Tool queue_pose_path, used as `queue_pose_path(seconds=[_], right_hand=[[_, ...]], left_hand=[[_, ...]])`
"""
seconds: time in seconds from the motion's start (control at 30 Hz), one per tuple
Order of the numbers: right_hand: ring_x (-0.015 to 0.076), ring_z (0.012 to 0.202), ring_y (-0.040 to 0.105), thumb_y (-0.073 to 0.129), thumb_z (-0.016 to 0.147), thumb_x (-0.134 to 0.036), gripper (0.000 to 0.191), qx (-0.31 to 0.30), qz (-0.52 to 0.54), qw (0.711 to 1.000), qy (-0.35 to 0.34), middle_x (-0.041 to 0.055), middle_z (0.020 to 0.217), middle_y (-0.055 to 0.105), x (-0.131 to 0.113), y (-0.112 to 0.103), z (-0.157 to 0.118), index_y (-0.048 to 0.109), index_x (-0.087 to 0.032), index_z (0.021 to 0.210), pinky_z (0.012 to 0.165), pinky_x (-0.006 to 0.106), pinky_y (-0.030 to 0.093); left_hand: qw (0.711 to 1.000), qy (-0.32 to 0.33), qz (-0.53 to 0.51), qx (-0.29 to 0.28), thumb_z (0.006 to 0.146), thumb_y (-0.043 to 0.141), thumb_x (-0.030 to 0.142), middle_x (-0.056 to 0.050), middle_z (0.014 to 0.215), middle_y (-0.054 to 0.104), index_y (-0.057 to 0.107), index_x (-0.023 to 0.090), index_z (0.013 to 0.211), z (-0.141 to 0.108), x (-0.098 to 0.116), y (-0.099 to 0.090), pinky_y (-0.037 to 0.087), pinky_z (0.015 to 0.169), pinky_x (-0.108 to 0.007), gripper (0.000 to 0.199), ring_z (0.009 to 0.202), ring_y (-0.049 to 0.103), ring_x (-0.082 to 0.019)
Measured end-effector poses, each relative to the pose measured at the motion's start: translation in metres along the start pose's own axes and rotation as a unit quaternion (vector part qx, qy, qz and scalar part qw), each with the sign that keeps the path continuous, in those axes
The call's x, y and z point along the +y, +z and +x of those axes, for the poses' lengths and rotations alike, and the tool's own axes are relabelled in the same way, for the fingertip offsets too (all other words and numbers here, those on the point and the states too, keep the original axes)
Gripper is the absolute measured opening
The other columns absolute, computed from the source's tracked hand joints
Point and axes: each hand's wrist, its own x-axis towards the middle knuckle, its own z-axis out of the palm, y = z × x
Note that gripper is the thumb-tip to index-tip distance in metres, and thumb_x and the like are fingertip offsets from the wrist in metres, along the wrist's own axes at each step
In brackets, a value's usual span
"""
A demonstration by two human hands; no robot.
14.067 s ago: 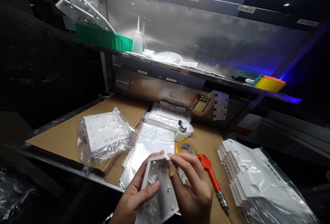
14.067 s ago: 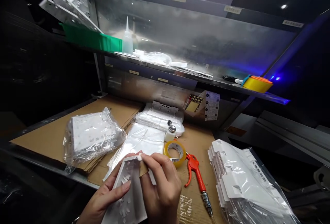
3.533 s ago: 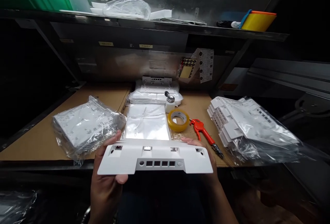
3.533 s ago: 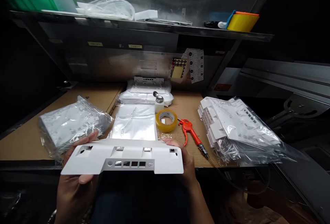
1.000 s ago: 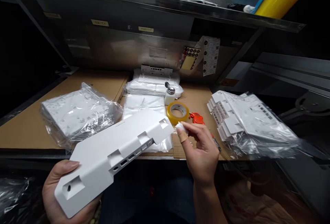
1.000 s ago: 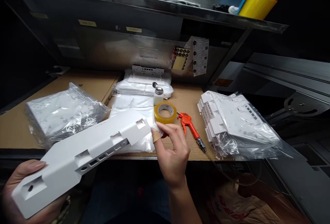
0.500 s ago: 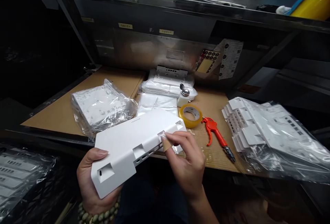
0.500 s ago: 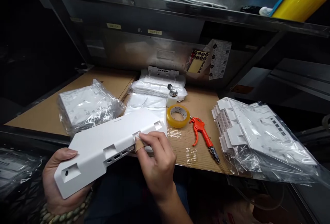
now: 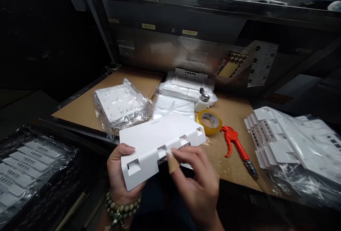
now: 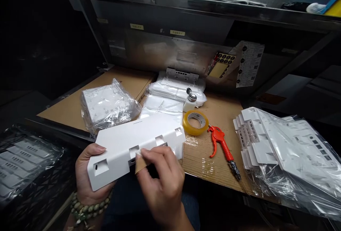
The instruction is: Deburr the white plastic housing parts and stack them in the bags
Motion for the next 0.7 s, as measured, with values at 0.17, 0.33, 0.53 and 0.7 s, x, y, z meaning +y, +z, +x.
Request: queue_pose_path(seconds=[0.17,0.33,0.53,0.7], right_hand=[[0.016,0.083,0.067,0.072,0.086,-0.004,0.02,-0.029,0.006,0.999,-0.024,0.006,0.09,0.068,-0.003,0.014,-0.004,0.073,-0.015,0.103,0.075,0.029,0.057],[0.0138,0.082,0.065,0.072,0.086,-0.002,0.019,-0.016,0.0,1.0,-0.014,0.0055,0.089,0.066,-0.002,0.016,-0.002,0.073,-0.013,0.101,0.074,0.026,0.055],[0.016,0.086,0.066,0.071,0.087,-0.004,0.022,-0.006,-0.004,1.0,0.0,0.0053,0.093,0.066,0.01,0.006,0.001,0.073,-0.016,0.105,0.075,0.029,0.055],[0.0173,0.084,0.065,0.075,0.085,-0.006,0.023,0.096,-0.032,0.995,0.001,0.0043,0.093,0.067,0.015,-0.014,0.005,0.075,-0.02,0.103,0.072,0.031,0.054]], left_hand=[[0.999,0.034,0.014,0.028,0.061,0.053,0.009,-0.005,0.076,0.078,0.059,0.013,0.133,-0.002,-0.004,0.007,0.066,0.081,-0.049,0.073,0.078,0.078,-0.034],[0.999,0.026,0.016,0.032,0.061,0.053,0.009,-0.006,0.08,0.079,0.059,0.013,0.133,-0.001,-0.005,0.006,0.066,0.08,-0.05,0.072,0.079,0.078,-0.034],[1.0,0.006,0.011,0.005,0.063,0.055,0.011,-0.008,0.09,0.08,0.062,0.014,0.129,0.003,-0.002,0.002,0.066,0.08,-0.049,0.067,0.086,0.077,-0.035],[1.0,-0.019,0.004,0.011,0.074,0.057,0.016,-0.01,0.086,0.08,0.063,0.013,0.127,0.006,0.003,0.002,0.065,0.079,-0.049,0.054,0.082,0.078,-0.035]])
